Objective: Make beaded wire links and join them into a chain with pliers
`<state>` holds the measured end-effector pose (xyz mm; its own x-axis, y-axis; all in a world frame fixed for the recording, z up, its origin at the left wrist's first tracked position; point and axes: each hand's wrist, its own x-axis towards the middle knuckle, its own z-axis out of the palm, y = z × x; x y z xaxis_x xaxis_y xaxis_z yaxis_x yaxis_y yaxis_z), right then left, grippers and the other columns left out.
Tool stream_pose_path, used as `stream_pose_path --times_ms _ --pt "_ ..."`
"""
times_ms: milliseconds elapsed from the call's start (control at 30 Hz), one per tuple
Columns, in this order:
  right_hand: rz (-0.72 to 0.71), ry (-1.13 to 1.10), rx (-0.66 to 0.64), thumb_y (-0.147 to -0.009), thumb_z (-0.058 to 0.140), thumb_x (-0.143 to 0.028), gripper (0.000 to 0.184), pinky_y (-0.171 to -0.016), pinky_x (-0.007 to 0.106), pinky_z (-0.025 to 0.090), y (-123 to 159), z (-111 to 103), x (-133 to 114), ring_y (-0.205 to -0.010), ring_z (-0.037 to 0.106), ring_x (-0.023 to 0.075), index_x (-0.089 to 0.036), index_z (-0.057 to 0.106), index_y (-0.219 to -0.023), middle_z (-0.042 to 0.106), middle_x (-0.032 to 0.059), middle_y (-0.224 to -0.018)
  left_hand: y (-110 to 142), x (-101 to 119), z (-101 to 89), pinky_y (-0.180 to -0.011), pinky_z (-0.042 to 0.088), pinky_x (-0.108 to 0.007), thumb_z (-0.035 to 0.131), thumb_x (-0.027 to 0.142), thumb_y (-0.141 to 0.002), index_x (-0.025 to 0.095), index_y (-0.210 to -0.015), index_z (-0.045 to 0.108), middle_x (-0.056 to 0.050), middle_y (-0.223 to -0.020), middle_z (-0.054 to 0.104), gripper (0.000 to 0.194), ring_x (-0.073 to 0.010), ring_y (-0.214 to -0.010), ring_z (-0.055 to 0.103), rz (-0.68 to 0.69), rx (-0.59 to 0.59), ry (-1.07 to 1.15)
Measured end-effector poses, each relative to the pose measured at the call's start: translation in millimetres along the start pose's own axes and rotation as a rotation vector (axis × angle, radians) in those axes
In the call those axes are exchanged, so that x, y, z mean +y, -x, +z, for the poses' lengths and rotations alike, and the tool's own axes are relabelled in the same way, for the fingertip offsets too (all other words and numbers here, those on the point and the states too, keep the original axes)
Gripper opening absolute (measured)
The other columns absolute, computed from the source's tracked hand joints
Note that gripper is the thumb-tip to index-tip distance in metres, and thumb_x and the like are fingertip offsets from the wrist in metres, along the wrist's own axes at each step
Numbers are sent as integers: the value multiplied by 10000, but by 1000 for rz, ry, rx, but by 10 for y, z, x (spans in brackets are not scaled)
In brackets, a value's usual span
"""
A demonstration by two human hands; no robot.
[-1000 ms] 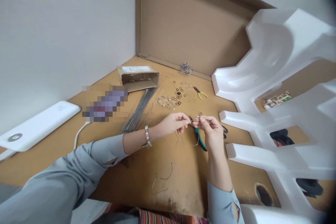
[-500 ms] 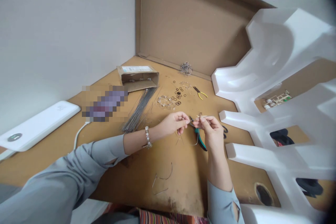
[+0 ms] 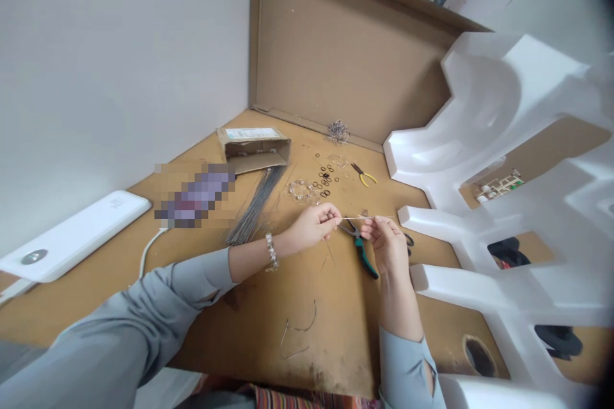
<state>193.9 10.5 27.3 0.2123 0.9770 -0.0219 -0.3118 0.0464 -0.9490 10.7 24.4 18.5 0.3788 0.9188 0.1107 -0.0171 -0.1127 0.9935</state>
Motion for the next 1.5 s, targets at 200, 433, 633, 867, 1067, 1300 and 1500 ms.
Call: stream_pose_path --times_ms 200,433,633,867,1067,1300,1500 --pt "16 42 30 -619 709 -319 197 -492 225 541 -82 -57 102 -508 630 115 -171 596 -686 694 19 -646 -93 -110 -93 -470 370 -180 505 271 -805 157 -785 504 51 -596 475 115 -57 -478 466 44 42 -74" --pt "37 336 5 -625 663 -381 237 -334 177 398 -97 -45 259 -386 550 97 -163 572 -639 647 7 -545 -98 189 -269 -427 335 -160 573 269 -768 144 -777 505 24 -652 532 143 -39 -462 458 -63 3 91" --pt "4 727 -23 -625 663 -435 356 -525 295 484 -19 59 322 -572 618 183 -165 663 -857 679 40 -661 -59 206 -234 -434 312 -154 611 287 -732 132 -763 519 24 -645 529 183 -27 -468 443 -136 -43 307" --pt "-101 1786 -12 -661 583 -384 682 -959 519 292 319 -276 93 -1244 352 365 -162 462 -1295 444 158 -1357 -84 146 -209 -473 320 -171 618 261 -730 128 -751 527 24 -630 534 162 -32 -480 444 -200 -32 385" --pt "-75 2004 -106 -630 584 -437 793 -942 521 276 257 -335 83 -1200 380 383 -192 376 -1355 440 151 -1339 -62 178 -202 -562 377 -191 613 239 -745 118 -755 533 11 -646 549 145 -47 -547 490 -177 -44 421" --pt "-158 1950 -75 -710 516 -266 433 -767 426 381 164 -274 165 -936 554 338 -180 549 -1133 579 166 -994 -41 204 -195 -512 371 -180 588 225 -769 120 -749 516 18 -641 553 128 -39 -504 489 -107 -49 395" --pt "53 1469 -31 -724 466 -280 352 -678 337 422 199 -473 92 -740 581 232 -185 529 -1057 607 66 -822 -70 187 -195 -484 411 -183 536 223 -818 143 -810 457 19 -642 579 113 -53 -474 524 14 -48 398"
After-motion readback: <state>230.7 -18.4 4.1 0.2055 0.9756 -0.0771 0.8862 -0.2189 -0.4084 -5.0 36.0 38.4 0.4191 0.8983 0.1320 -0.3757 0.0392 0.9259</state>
